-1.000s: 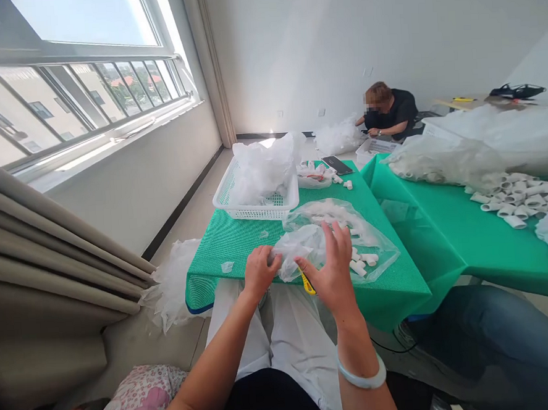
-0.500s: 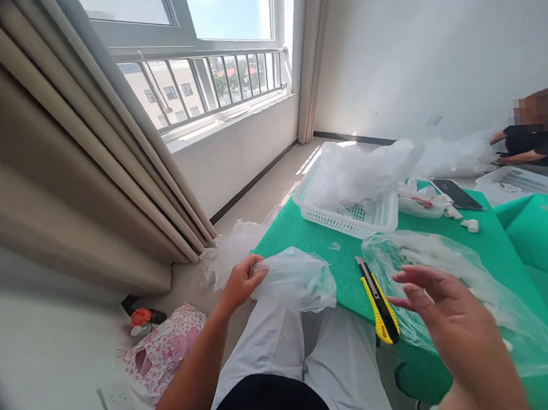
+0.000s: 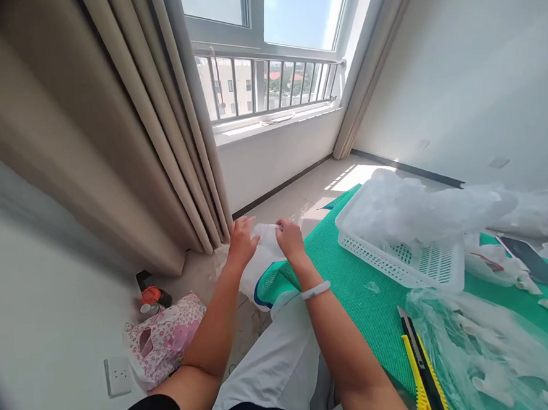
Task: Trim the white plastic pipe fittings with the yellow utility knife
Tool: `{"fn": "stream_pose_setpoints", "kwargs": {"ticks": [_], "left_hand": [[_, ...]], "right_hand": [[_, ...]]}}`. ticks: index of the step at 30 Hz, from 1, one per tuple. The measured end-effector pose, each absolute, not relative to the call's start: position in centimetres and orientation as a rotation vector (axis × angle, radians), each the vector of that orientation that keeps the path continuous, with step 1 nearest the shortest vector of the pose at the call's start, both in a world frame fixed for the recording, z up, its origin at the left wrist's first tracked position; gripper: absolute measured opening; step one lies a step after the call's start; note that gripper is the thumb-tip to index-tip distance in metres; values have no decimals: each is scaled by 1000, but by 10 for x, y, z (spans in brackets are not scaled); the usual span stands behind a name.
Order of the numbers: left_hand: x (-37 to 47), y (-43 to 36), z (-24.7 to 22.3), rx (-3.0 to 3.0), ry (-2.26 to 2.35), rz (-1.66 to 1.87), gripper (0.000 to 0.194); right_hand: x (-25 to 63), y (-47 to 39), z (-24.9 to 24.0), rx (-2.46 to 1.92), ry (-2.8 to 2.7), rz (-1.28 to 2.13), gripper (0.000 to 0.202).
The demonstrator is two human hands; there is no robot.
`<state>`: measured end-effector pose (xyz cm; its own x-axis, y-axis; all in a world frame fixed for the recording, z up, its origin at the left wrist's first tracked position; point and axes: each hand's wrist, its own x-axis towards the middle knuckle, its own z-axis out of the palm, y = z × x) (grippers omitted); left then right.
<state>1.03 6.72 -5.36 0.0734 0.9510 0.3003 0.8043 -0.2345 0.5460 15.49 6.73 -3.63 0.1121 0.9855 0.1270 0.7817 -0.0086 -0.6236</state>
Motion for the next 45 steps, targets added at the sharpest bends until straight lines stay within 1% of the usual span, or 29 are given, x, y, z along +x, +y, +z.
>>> {"fn": "stream_pose_setpoints", "kwargs": {"ticks": [2,4,6,9,12,15,18,22,24,27,33,35,39,42,45], "left_hand": [[16,74,-67,2072,1805,802,52],[20,73,-84,1984,1794,669,51],[22,67,-101,1917,1742,575,43],[26,52,-115,1910,1654,553,30],[36,39,-109,1949,1578,596,26],[53,29,-87,2055,1452,746,23],[76,14,-62,2202,1213,891,20],[121,-13,-42,2347,803,1003,19],[148,-32,-41,2408,574,974,20],[187,-66,-46,2501,260,828,19],[251,-117,-61,2596,-88,540,25],[264,-124,-65,2621,-132,436,26],[274,-126,-73,2615,-80,285,17],[273,-123,-75,2531,-66,319,18],[267,-117,-69,2376,-20,438,19]], "right_hand": [[144,89,-55,-1833,-1782,505,29],[137,97,-73,-1809,-1861,555,31],[136,95,-87,-1773,-1931,606,30],[146,82,-92,-1713,-1980,654,24],[166,61,-79,-1685,-1942,648,24],[193,26,-57,-1619,-1793,628,23],[221,-26,-35,-1533,-1574,601,22],[252,-101,-22,-1595,-1289,504,24],[266,-137,-24,-1651,-1168,465,24],[291,-186,-37,-1774,-983,376,27],[353,-255,-70,-2104,-599,-75,27],[368,-266,-81,-2219,-584,-143,22],[376,-273,-102,-2350,-651,-247,18],[370,-272,-104,-2328,-720,-252,19],[359,-262,-91,-2241,-778,-193,19]]}}
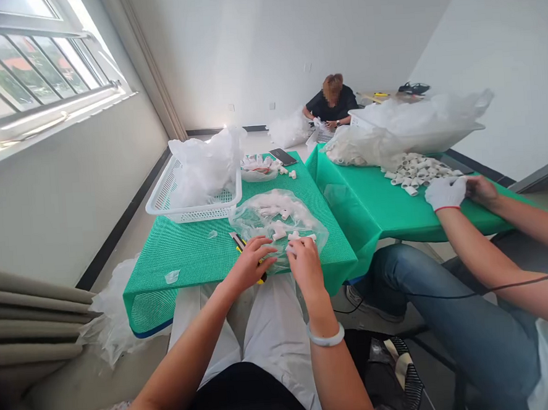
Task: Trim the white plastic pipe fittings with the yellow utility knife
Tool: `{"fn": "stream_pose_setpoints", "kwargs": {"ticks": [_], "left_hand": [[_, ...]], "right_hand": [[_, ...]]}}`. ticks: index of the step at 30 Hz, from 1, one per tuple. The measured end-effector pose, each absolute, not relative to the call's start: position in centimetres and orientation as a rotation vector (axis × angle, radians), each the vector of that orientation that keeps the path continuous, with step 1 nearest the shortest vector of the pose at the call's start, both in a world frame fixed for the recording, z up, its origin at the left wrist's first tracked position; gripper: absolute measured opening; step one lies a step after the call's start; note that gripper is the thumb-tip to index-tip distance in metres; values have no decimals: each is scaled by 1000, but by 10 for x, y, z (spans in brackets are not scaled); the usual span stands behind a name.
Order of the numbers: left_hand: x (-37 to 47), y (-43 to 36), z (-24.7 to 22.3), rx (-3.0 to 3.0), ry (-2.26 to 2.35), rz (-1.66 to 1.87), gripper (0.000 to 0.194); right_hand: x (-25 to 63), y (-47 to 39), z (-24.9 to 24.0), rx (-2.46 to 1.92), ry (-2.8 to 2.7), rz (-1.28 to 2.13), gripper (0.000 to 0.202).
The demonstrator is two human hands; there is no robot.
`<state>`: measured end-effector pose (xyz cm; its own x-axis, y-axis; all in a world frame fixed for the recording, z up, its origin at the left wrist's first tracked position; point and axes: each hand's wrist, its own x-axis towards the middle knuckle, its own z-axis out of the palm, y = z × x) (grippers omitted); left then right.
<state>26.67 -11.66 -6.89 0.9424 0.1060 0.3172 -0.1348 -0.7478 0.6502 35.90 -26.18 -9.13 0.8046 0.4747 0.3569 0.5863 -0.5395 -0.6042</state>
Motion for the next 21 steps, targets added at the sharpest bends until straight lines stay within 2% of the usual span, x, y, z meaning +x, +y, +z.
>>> {"fn": "stream_pose_setpoints", "kwargs": {"ticks": [3,8,14,21], "left_hand": [[258,-106,-58,2137,182,521,26],[236,-81,-47,1651,384,446,36],[212,-58,-55,1086,416,394,38],[211,-44,-74,1078,395,355,39]], "right_hand": [[341,-241,-71,-2069,-871,-143,20],[305,-197,-54,-1772,-1031,-7,20],[275,-169,-69,-1551,-880,105,20],[278,-151,-92,-1620,-913,-23,16]]}}
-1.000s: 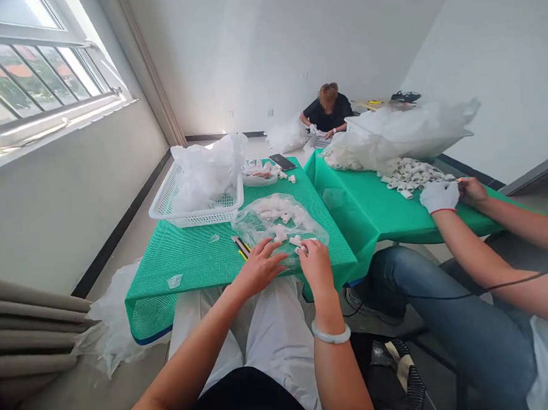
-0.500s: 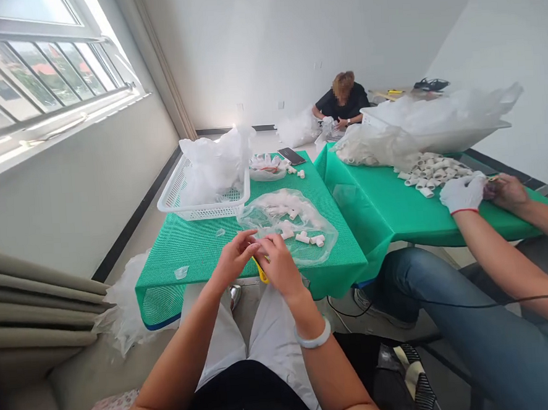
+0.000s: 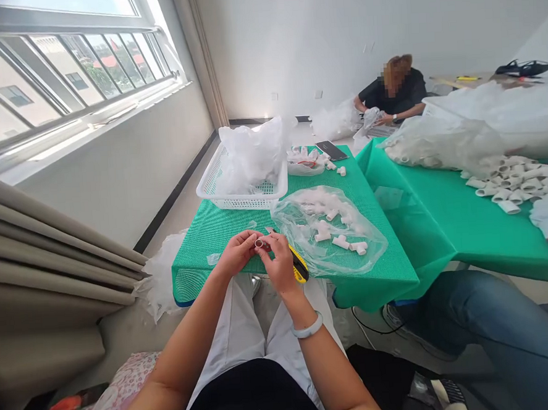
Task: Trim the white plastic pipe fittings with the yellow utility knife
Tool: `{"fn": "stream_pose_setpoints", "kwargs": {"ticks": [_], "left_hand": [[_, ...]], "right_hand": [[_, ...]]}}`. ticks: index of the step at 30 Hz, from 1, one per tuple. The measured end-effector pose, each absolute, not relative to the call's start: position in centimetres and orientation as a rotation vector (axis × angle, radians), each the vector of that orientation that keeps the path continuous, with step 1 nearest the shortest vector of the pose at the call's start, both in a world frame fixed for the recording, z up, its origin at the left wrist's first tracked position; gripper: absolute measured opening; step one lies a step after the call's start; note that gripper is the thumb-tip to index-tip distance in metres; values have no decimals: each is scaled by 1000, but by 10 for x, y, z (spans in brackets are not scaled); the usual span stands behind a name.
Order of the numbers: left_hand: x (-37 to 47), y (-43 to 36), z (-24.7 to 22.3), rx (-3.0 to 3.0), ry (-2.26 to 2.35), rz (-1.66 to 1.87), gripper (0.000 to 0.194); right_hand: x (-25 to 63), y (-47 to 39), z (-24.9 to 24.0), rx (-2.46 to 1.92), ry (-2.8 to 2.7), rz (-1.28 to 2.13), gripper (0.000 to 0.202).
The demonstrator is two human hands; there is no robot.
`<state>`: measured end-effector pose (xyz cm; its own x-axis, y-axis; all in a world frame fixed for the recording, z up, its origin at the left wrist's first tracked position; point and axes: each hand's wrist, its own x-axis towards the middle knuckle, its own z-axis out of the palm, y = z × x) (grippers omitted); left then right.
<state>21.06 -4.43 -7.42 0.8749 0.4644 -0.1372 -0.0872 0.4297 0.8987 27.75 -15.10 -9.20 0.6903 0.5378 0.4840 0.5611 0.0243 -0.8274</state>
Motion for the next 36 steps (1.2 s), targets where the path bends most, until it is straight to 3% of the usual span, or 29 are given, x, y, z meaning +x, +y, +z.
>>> {"fn": "stream_pose_setpoints", "kwargs": {"ticks": [18,25,31,36], "left_hand": [[203,-40,-80,1174,289,294,38],[201,-39,-81,1309,264,332,27],[200,-37,-78,1306,180,308,38],[200,-37,-79,1281,172,308,37]], "right_hand": [[282,-158,-100,-1667,-916,-10,20],[281,-156,-102,-1682,-1011,-130,16],[281,-158,-102,-1715,-986,-130,19],[281,-158,-101,-1676,-992,-143,17]]}}
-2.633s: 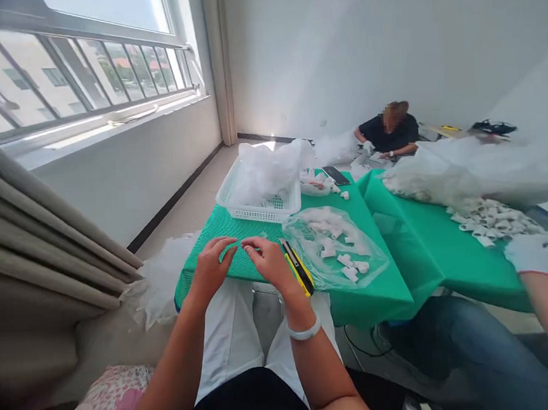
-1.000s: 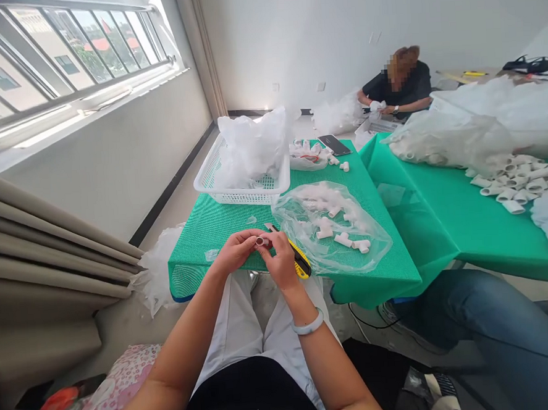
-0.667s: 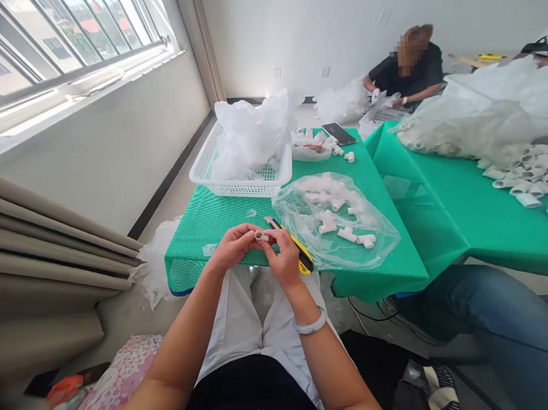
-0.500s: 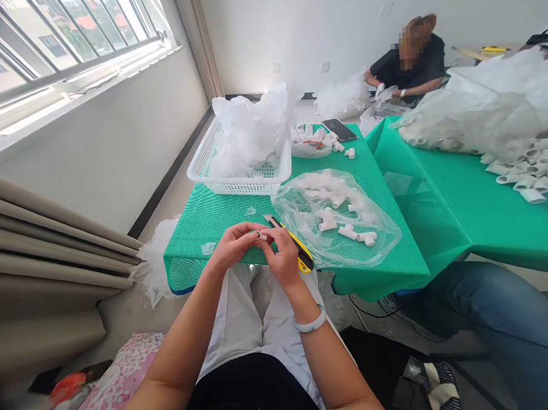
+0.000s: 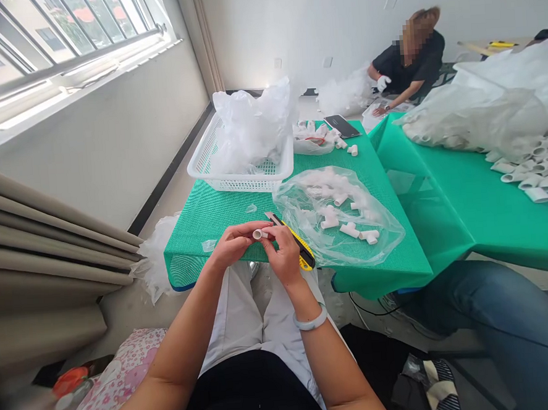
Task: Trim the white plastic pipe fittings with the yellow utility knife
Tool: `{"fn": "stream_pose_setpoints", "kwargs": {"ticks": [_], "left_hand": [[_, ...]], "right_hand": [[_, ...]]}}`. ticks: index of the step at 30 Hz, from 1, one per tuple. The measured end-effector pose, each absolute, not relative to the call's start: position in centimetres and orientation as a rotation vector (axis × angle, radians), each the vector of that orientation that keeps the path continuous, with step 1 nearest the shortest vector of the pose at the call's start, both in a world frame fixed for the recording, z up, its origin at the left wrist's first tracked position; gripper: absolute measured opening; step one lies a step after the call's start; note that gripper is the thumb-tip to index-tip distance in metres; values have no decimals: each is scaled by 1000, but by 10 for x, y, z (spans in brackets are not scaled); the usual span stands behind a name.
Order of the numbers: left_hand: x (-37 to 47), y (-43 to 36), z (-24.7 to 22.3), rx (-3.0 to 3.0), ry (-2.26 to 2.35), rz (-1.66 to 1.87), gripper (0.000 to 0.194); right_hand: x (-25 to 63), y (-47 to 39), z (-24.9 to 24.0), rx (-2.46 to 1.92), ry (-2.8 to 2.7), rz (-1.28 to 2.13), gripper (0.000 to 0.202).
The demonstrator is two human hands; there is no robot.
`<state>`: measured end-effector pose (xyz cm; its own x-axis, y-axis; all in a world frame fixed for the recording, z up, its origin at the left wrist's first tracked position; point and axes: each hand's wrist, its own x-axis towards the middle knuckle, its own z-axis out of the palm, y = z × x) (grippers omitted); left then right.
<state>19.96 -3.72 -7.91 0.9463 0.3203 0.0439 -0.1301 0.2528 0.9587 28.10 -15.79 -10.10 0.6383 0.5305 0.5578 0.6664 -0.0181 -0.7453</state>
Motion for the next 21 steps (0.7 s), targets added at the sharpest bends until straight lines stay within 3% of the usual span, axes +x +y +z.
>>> {"fn": "stream_pose_setpoints", "kwargs": {"ticks": [8,17,21], "left_hand": [[201,-40,-86,1350,226,348,35],[203,-37,-89,1642,177,592,26],[204,-32,-89,1919,122,747,20]], "right_hand": [[280,-156,-106,-1606,-950,-139,14],[283,-155,-106,-1567,-1080,-202,19],[284,-147,-104,-1675,-1077,-74,22]]}}
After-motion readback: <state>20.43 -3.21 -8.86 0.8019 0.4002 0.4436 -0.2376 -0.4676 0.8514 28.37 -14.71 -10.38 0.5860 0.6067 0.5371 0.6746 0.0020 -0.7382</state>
